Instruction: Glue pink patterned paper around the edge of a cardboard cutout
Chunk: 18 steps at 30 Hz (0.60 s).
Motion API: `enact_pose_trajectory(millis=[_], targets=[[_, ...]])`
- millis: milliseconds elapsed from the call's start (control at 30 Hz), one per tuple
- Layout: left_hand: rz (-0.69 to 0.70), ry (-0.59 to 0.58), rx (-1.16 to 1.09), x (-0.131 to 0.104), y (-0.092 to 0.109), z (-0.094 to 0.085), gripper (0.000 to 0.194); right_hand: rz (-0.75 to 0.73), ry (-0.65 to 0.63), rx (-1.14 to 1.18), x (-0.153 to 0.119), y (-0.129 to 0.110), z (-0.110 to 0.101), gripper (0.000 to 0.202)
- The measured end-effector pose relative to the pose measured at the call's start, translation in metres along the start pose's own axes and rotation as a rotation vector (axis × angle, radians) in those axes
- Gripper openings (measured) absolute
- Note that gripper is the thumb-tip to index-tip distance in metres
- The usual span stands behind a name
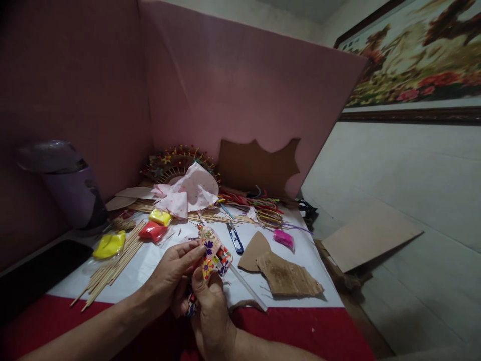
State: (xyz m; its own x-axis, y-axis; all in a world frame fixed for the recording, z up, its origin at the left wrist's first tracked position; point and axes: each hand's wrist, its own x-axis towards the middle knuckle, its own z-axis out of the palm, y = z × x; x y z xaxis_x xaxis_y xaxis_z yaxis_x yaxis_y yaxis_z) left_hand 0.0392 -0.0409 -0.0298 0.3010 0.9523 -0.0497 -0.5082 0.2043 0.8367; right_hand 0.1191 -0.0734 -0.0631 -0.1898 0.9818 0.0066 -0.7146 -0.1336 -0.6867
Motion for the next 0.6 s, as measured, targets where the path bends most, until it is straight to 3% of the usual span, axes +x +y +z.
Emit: enact_pose_trajectory(millis=[300,600], targets=[[-0.010,0.041,0.062,0.000,0.002,0.003,0.033,-0.033,-0.006,-0.056,-0.003,0.006,0.006,0.039],[-0.058,0.162,0.049,0.001,0.007,0.008,0.042,0.012,-0.012,-0.089,-0.003,0.011,0.005,0.041]])
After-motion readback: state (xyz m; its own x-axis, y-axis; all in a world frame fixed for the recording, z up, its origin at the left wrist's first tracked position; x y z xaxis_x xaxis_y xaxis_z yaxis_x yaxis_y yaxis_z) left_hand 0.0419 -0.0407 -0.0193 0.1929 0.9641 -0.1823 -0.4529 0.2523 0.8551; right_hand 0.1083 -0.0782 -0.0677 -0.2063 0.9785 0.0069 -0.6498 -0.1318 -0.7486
